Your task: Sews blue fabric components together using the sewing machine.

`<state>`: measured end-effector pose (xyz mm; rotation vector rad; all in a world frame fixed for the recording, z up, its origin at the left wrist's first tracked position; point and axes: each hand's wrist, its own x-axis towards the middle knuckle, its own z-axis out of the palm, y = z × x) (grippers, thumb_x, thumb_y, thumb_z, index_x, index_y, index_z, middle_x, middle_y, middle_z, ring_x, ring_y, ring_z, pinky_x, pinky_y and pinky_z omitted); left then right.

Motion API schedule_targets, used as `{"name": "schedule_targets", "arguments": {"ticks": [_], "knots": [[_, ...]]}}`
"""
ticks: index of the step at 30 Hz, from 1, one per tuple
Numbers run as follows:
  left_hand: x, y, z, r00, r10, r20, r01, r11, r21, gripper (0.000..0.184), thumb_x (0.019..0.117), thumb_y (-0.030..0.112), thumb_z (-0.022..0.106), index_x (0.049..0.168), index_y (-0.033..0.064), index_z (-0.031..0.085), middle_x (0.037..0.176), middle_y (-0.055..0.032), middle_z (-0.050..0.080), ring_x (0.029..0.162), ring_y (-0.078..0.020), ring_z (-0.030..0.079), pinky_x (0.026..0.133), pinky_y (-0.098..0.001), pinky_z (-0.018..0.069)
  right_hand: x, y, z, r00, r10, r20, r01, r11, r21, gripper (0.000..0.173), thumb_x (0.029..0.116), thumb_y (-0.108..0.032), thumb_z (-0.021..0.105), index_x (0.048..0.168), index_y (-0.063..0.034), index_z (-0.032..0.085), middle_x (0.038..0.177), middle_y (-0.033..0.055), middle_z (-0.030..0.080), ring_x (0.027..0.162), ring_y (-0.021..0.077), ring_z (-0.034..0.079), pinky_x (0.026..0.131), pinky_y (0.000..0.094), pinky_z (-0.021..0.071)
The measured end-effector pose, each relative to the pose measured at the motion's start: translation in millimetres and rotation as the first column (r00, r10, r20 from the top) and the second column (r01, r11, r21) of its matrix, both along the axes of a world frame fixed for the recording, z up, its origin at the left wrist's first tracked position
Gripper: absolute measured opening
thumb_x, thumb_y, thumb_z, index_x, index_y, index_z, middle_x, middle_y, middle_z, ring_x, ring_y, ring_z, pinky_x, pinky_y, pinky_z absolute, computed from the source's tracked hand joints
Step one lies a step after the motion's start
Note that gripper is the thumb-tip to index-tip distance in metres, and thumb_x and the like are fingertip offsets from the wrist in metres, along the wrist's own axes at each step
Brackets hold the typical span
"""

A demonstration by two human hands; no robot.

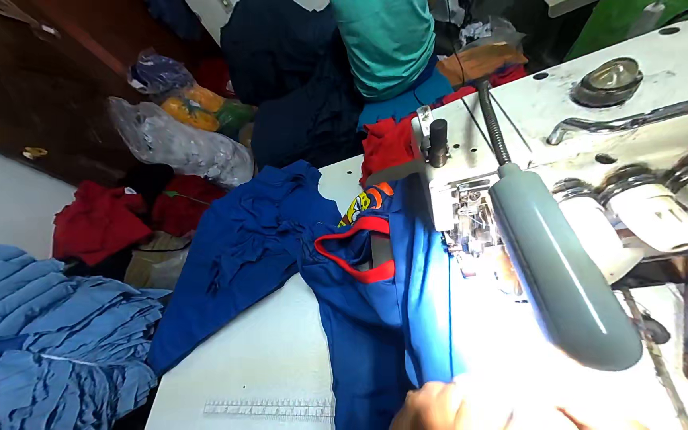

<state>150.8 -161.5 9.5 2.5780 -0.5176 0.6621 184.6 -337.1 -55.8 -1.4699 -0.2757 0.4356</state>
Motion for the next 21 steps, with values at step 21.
{"name": "schedule_targets", "arguments": {"ticks": [21], "knots": [[4.7, 3.9, -34.4, 0.983, 0.040, 0.178, -0.049, 0.997, 0.052, 0.011, 0.0942, 0.006, 0.066, 0.095, 0.0067, 0.077, 0.093, -0.0069, 0.076, 0.098, -0.0173, 0.070, 0.096, -0.0316, 0.0509, 24.2, 12.0, -4.0, 0.986, -0.119, -0.119, 0.146, 0.955, 0.258, 0.021, 0.0863, -0.002, 0.071, 0.105, -0.0092, 0.075, 0.087, 0.0054, 0.075, 0.071, 0.0119, 0.073, 0.069, 0.0246, 0.0632]]}}
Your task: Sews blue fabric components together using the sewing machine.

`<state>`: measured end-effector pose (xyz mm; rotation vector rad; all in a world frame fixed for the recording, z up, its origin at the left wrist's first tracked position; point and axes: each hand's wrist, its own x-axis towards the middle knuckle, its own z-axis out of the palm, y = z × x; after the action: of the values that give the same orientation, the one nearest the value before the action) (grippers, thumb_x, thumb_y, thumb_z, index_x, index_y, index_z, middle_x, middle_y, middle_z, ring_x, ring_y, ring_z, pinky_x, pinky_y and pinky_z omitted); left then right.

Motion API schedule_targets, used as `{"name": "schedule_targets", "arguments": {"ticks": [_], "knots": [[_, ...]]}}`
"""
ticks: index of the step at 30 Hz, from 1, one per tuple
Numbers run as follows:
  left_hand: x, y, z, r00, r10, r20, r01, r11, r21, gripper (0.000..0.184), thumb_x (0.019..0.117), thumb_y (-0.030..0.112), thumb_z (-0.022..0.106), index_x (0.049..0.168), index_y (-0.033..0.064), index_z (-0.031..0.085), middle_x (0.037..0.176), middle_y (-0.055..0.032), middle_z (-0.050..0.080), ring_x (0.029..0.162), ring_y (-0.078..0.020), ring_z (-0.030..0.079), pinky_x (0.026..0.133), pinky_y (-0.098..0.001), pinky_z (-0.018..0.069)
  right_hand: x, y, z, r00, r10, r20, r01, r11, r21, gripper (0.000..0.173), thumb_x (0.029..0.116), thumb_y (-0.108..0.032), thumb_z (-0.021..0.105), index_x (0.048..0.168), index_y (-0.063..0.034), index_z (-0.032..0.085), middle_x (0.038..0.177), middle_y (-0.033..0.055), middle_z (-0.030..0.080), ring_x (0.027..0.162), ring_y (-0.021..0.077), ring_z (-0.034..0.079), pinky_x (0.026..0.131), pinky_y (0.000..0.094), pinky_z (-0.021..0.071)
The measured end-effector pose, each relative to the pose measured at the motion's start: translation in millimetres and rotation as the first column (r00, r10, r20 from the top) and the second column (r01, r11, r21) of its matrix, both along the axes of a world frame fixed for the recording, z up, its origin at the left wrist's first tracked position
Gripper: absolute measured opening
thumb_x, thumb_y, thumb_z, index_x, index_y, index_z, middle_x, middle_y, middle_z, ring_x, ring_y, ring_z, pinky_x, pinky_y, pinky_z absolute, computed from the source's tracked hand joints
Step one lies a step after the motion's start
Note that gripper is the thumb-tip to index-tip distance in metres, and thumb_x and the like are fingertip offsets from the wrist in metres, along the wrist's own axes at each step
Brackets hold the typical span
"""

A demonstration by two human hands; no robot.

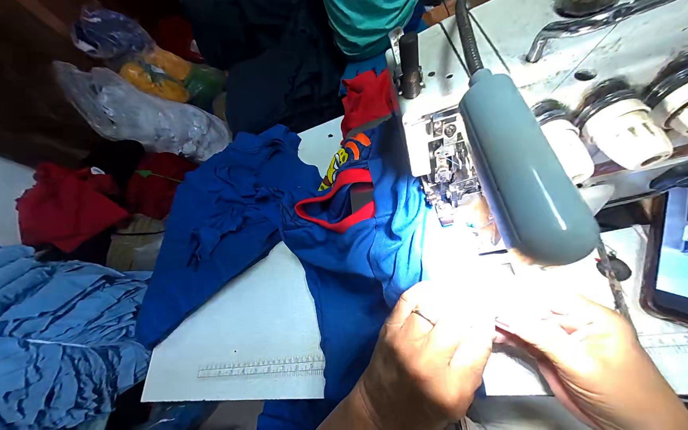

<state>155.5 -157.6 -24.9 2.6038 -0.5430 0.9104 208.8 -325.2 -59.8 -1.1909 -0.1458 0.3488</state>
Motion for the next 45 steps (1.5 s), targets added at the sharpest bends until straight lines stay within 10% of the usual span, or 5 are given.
{"name": "schedule_targets", "arguments": {"ticks": [7, 23, 32, 37, 45], "knots": [[4.5, 4.5, -21.7, 0.999, 0.020, 0.025, -0.019, 1.000, -0.009, 0.033, 0.0930, 0.043, 0.073, 0.108, 0.0148, 0.066, 0.113, -0.0025, 0.067, 0.119, -0.0151, 0.060, 0.115, -0.0363, 0.0370, 5.3, 6.7, 3.8, 0.997, 0.023, -0.067, -0.014, 0.991, 0.136, 0.031, 0.0886, -0.007, 0.074, 0.119, -0.0118, 0.069, 0.084, 0.0045, 0.073, 0.070, 0.0096, 0.070, 0.066, 0.0230, 0.0609], [48.0, 63.8, 19.0, 0.988, 0.048, -0.146, -0.047, 0.999, 0.015, 0.021, 0.0914, 0.006, 0.062, 0.107, 0.0036, 0.076, 0.119, -0.0051, 0.075, 0.126, -0.0180, 0.064, 0.121, -0.0507, 0.0363, 39.6, 28.8, 16.0, 0.929, 0.010, 0.369, 0.126, 0.931, -0.343, 0.018, 0.0953, -0.014, 0.061, 0.105, -0.0086, 0.074, 0.076, -0.0075, 0.066, 0.060, -0.0009, 0.058, 0.054, 0.0161, 0.0509], [87.8, 91.4, 27.4, 0.953, 0.191, -0.233, -0.198, 0.980, -0.008, 0.030, 0.0889, 0.004, 0.064, 0.116, 0.0089, 0.077, 0.115, -0.0125, 0.065, 0.109, -0.0278, 0.062, 0.089, -0.0417, 0.0535, 12.7, 12.8, 28.8, 0.886, 0.148, 0.439, 0.043, 0.917, -0.396, 0.019, 0.0945, -0.008, 0.066, 0.105, 0.0072, 0.067, 0.078, -0.0034, 0.065, 0.068, -0.0097, 0.053, 0.062, 0.0093, 0.0468], [1.6, 38.0, 64.2, 0.796, 0.379, -0.471, -0.351, 0.924, 0.152, 0.028, 0.0886, 0.013, 0.064, 0.111, 0.0000, 0.076, 0.096, -0.0179, 0.068, 0.084, -0.0308, 0.070, 0.066, -0.0418, 0.0592, -12.8, 25.1, 18.2, 0.590, 0.295, 0.751, 0.233, 0.829, -0.509, 0.024, 0.1001, -0.022, 0.066, 0.113, -0.0017, 0.065, 0.075, 0.0120, 0.066, 0.061, 0.0174, 0.060, 0.057, 0.0285, 0.0504], [-42.3, 25.7, 28.4, 0.836, 0.167, -0.523, -0.244, 0.966, -0.083, 0.031, 0.0984, 0.028, 0.066, 0.116, 0.0054, 0.076, 0.117, -0.0163, 0.073, 0.102, -0.0268, 0.073, 0.085, -0.0363, 0.0602, 25.8, -25.0, -28.6, 0.692, 0.208, 0.691, 0.420, 0.662, -0.620, 0.029, 0.0879, -0.015, 0.050, 0.101, -0.0052, 0.074, 0.089, 0.0076, 0.073, 0.083, 0.0111, 0.068, 0.072, 0.0294, 0.0549]]}}
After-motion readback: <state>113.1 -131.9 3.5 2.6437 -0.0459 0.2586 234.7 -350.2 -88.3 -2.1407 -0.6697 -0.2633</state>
